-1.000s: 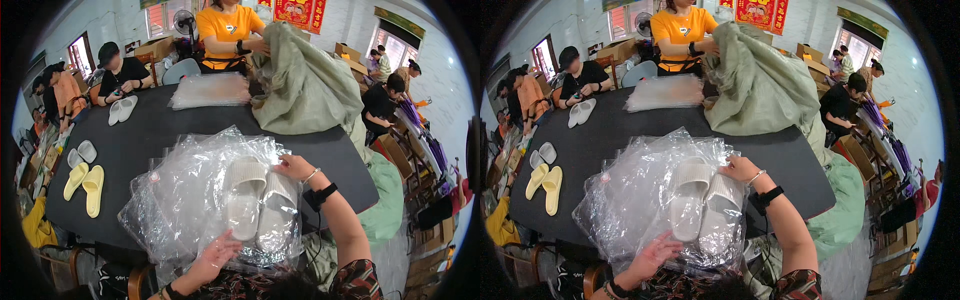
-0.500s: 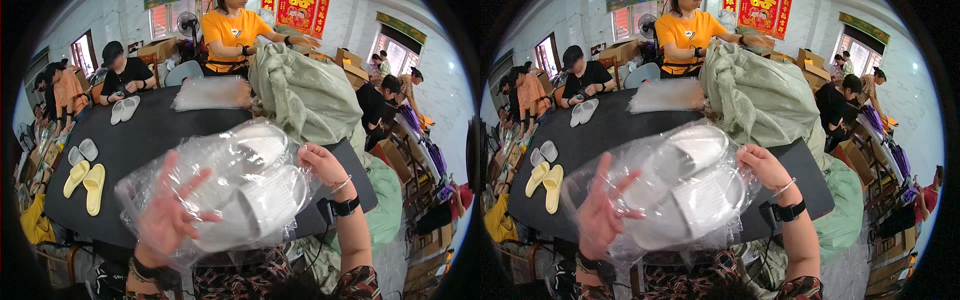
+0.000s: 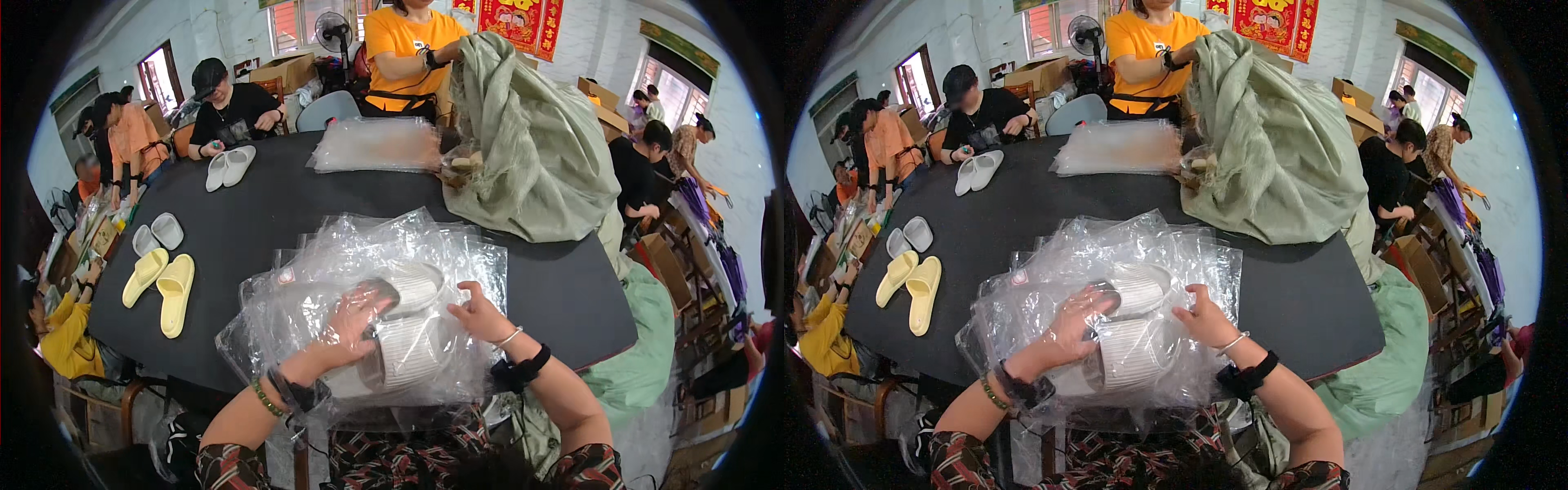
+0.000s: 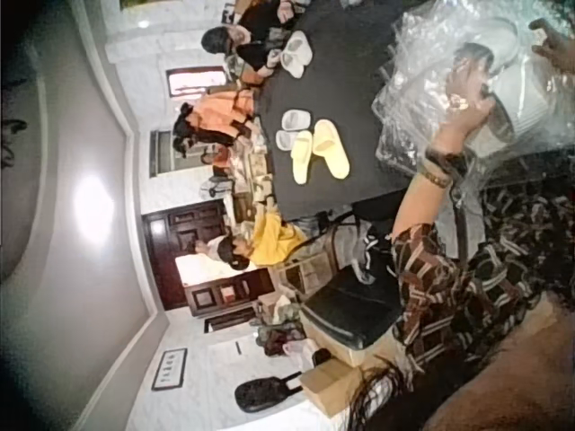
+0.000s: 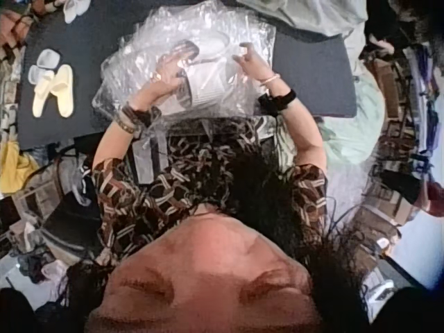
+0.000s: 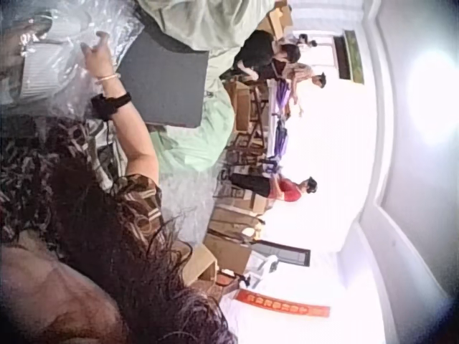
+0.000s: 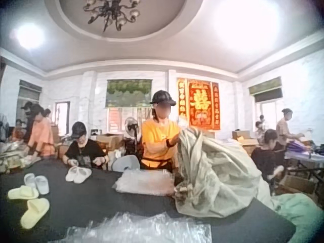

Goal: Packing slippers into plastic bags and organizing them from large sacks.

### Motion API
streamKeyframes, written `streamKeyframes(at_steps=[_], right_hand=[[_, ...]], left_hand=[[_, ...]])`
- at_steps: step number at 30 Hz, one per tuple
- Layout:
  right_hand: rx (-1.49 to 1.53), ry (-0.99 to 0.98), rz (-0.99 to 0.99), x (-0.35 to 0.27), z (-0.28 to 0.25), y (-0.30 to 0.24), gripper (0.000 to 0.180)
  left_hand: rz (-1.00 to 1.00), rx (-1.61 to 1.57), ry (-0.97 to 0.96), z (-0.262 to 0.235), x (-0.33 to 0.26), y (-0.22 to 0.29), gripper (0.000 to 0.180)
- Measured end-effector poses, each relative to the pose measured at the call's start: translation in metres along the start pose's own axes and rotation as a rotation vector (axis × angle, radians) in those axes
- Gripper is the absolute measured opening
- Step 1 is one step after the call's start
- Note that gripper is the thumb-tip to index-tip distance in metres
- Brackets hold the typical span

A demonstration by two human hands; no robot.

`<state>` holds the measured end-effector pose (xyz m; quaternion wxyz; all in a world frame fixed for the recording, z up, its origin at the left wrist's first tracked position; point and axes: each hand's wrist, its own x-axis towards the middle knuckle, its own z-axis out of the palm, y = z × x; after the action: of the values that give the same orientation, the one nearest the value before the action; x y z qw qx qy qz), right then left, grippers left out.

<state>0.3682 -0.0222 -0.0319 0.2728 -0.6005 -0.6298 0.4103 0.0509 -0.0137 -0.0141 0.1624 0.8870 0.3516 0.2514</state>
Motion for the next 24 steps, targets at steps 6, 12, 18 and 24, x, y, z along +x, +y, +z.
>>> streamKeyframes(at_steps=[6, 12, 18, 24], right_hand=[[-0.340, 0.207, -0.137, 0.000, 0.021, 0.000, 0.055], [-0.084, 0.340, -0.291, -0.006, -0.005, -0.010, 0.041], [0.336, 0.339, -0.177, -0.022, -0.053, -0.004, 0.028], [0.565, 0.040, -0.024, -0.033, -0.042, 0.001, 0.066]], left_hand=[[0.011, -0.022, -0.027, 0.038, 0.015, -0.014, 0.045], [0.009, -0.104, -0.008, 0.002, -0.024, -0.028, 0.028], [-0.033, 0.125, -0.122, -0.095, -0.047, -0.004, 0.030], [-0.366, 0.160, -0.100, -0.164, -0.096, -0.023, 0.025]])
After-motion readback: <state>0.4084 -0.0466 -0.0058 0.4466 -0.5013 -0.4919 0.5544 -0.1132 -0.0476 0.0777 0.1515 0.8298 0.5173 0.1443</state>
